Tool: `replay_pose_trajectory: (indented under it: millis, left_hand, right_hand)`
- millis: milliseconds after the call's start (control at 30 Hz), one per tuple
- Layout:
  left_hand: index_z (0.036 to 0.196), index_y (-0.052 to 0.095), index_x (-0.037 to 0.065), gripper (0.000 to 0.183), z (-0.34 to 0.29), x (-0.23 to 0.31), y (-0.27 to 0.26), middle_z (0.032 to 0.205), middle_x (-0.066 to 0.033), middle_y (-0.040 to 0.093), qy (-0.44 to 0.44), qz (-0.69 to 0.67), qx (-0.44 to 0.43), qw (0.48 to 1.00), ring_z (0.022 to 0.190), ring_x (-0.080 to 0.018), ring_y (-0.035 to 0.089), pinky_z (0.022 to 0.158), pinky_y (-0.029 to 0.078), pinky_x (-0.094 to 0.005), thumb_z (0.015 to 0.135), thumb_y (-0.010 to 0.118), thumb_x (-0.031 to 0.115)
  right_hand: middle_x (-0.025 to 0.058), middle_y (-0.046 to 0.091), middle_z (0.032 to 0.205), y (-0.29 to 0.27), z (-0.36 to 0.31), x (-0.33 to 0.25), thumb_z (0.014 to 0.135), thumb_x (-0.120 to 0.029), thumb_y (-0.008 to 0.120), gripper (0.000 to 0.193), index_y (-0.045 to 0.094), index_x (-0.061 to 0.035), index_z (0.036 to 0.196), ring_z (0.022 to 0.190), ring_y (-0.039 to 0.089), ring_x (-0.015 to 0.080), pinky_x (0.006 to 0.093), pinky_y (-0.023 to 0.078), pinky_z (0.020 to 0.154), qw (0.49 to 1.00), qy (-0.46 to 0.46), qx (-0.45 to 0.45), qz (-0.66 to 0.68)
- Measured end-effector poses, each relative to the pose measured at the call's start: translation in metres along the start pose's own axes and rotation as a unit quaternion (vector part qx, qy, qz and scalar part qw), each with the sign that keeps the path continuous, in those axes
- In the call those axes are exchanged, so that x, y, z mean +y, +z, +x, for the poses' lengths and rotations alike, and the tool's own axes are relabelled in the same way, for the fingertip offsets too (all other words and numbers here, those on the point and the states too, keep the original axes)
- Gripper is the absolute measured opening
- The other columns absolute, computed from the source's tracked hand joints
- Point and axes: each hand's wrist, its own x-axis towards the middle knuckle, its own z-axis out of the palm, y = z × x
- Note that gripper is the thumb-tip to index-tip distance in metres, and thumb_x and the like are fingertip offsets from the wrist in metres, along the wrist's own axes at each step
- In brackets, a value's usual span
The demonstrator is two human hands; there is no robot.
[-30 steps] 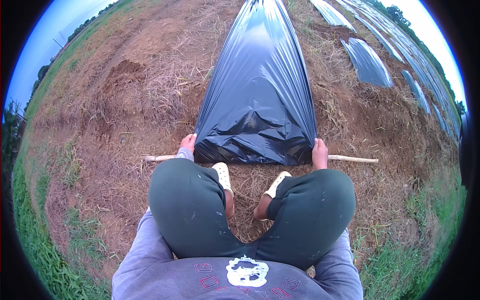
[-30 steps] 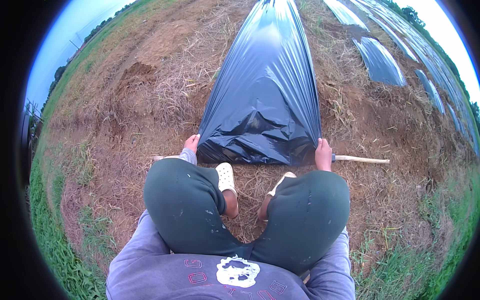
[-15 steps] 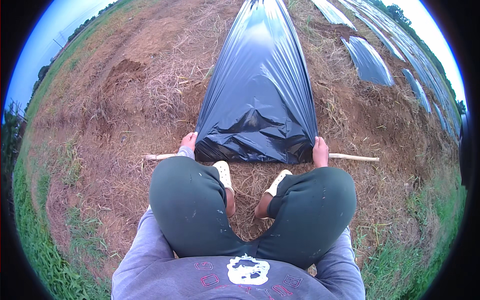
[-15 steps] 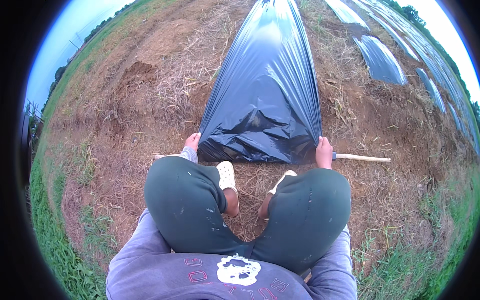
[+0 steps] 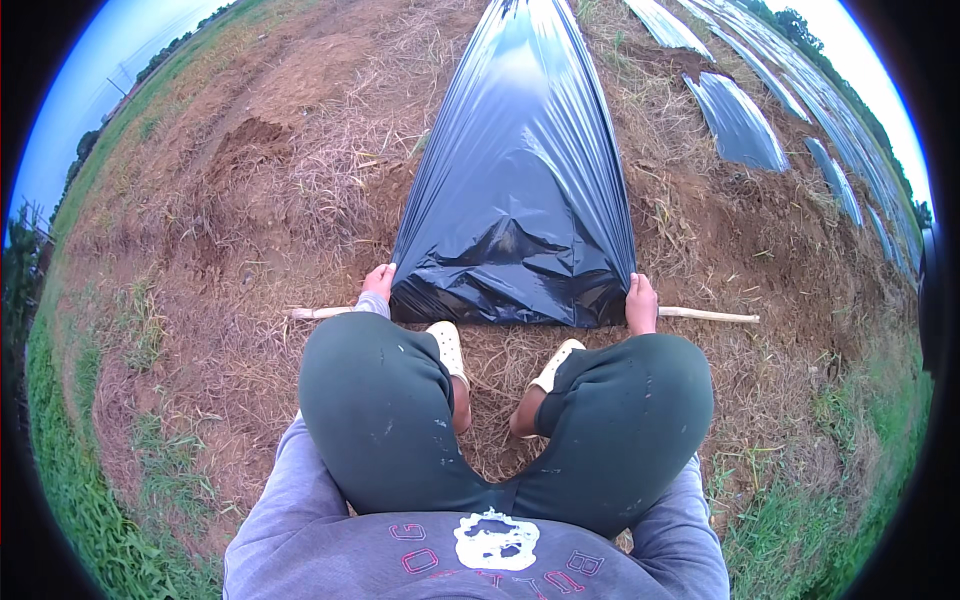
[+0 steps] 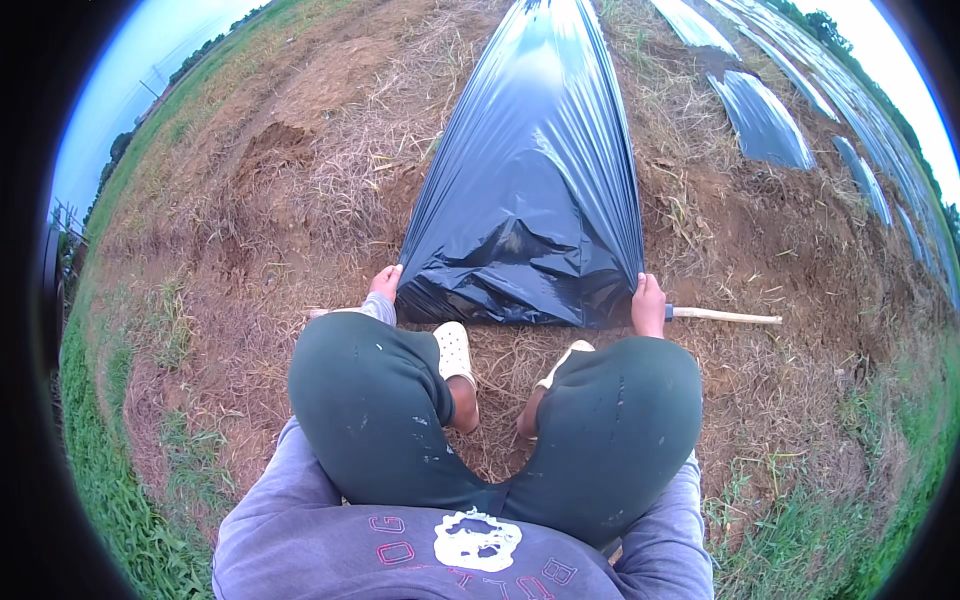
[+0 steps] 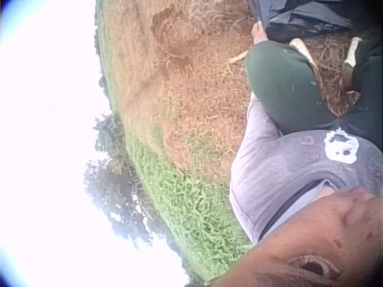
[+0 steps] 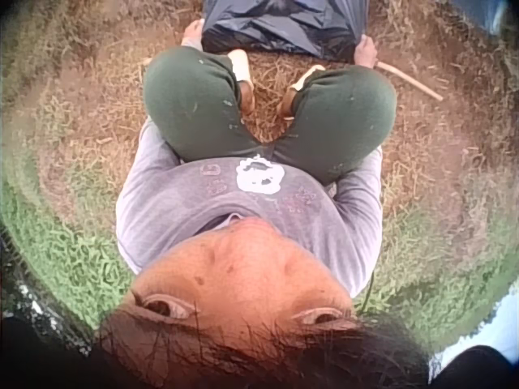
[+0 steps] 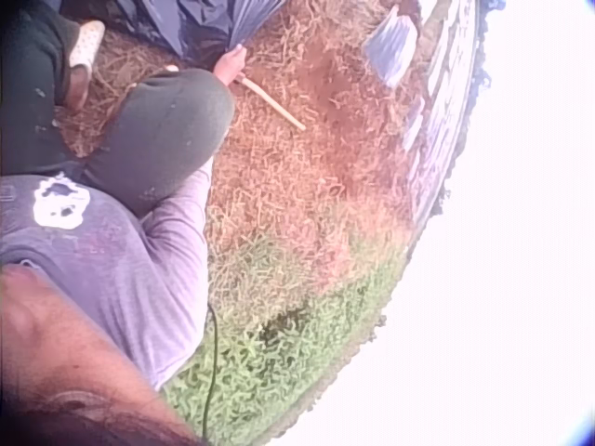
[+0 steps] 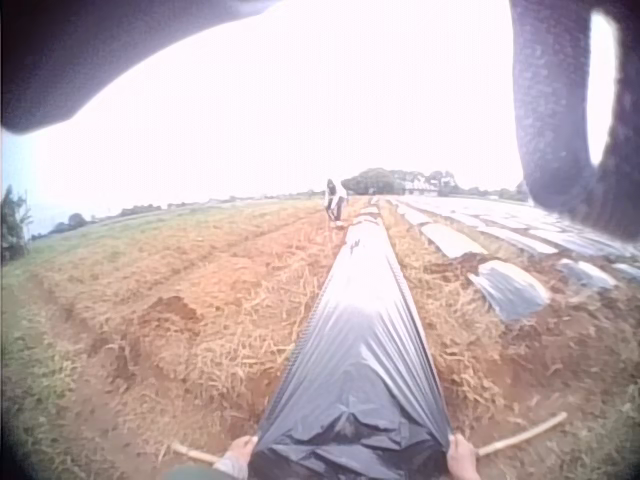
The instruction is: Manually laying out and securing black plastic mulch film over soil rows in a field.
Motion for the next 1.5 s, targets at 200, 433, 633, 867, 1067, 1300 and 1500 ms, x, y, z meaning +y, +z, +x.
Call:
replay_pose_trajectory:
  millis: [200, 433, 633, 867, 1067, 1300, 1500]
  left_hand:
    - [0.085, 0.060, 0.002, 0.034, 0.000, 0.001, 0.001, 0.067, 0.0026, 0.050, 0.017, -0.021, -0.005, 1.000, 0.067, -0.0077, 0.041, 0.063, 0.038, -0.0266, 0.095, 0.057, 0.035]
    - [0.084, 0.061, 0.002, 0.032, -0.001, 0.003, 0.000, 0.066, 0.0040, 0.048, 0.019, -0.029, 0.000, 0.999, 0.066, -0.0073, 0.040, 0.061, 0.036, -0.0267, 0.095, 0.058, 0.032]
    - [0.085, 0.061, 0.002, 0.031, 0.005, -0.008, 0.002, 0.067, 0.0030, 0.051, -0.001, -0.032, -0.011, 0.999, 0.067, -0.0074, 0.042, 0.063, 0.039, -0.0265, 0.095, 0.057, 0.031]
    - [0.088, 0.062, 0.002, 0.035, 0.007, -0.014, 0.001, 0.069, -0.0019, 0.057, 0.017, 0.002, -0.007, 1.000, 0.069, -0.0094, 0.048, 0.068, 0.042, -0.0298, 0.095, 0.056, 0.036]
    - [0.088, 0.061, 0.002, 0.036, 0.008, -0.014, 0.000, 0.069, -0.0035, 0.056, 0.020, 0.010, -0.014, 1.000, 0.069, -0.0100, 0.047, 0.067, 0.042, -0.0305, 0.095, 0.056, 0.037]
    - [0.086, 0.060, 0.001, 0.036, 0.010, -0.021, 0.002, 0.068, -0.0002, 0.052, -0.006, 0.004, -0.009, 1.000, 0.068, -0.0092, 0.043, 0.065, 0.040, -0.0286, 0.096, 0.056, 0.036]
    - [0.086, 0.060, 0.001, 0.035, 0.012, -0.022, 0.002, 0.067, 0.0000, 0.051, 0.017, -0.026, -0.018, 0.999, 0.068, -0.0093, 0.043, 0.065, 0.040, -0.0291, 0.096, 0.056, 0.035]
  right_hand:
    - [0.0270, 0.059, 0.083, -0.001, -0.001, -0.002, 0.100, -0.030, 0.042, 0.033, 0.053, -0.0007, 0.090, 0.084, 0.055, 0.0482, 0.0528, 0.040, 0.070, 1.000, 0.004, -0.001, 0.002]
    - [0.0271, 0.059, 0.084, 0.000, 0.001, 0.001, 0.100, -0.030, 0.042, 0.033, 0.053, -0.0009, 0.091, 0.085, 0.055, 0.0480, 0.0528, 0.041, 0.070, 1.000, 0.006, -0.005, -0.006]
    - [0.0270, 0.059, 0.085, 0.000, 0.000, 0.001, 0.100, -0.030, 0.042, 0.033, 0.054, 0.0000, 0.091, 0.085, 0.056, 0.0473, 0.0514, 0.042, 0.070, 1.000, 0.007, -0.006, 0.001]
    - [0.0267, 0.059, 0.085, 0.000, 0.000, -0.001, 0.100, -0.029, 0.042, 0.033, 0.054, 0.0005, 0.091, 0.084, 0.056, 0.0467, 0.0498, 0.042, 0.070, 1.000, 0.008, -0.008, -0.001]
    - [0.0266, 0.059, 0.085, -0.001, 0.000, -0.002, 0.100, -0.030, 0.042, 0.034, 0.054, 0.0002, 0.091, 0.084, 0.056, 0.0469, 0.0499, 0.042, 0.070, 1.000, 0.007, -0.009, -0.005]
    - [0.0261, 0.059, 0.085, -0.002, -0.001, -0.006, 0.100, -0.030, 0.041, 0.034, 0.053, -0.0005, 0.091, 0.085, 0.056, 0.0467, 0.0501, 0.042, 0.071, 1.000, 0.005, -0.005, -0.006]
    - [0.0254, 0.059, 0.086, 0.001, 0.000, -0.001, 0.100, -0.030, 0.041, 0.033, 0.054, -0.0005, 0.092, 0.085, 0.056, 0.0456, 0.0488, 0.042, 0.071, 1.000, 0.001, -0.006, 0.001]
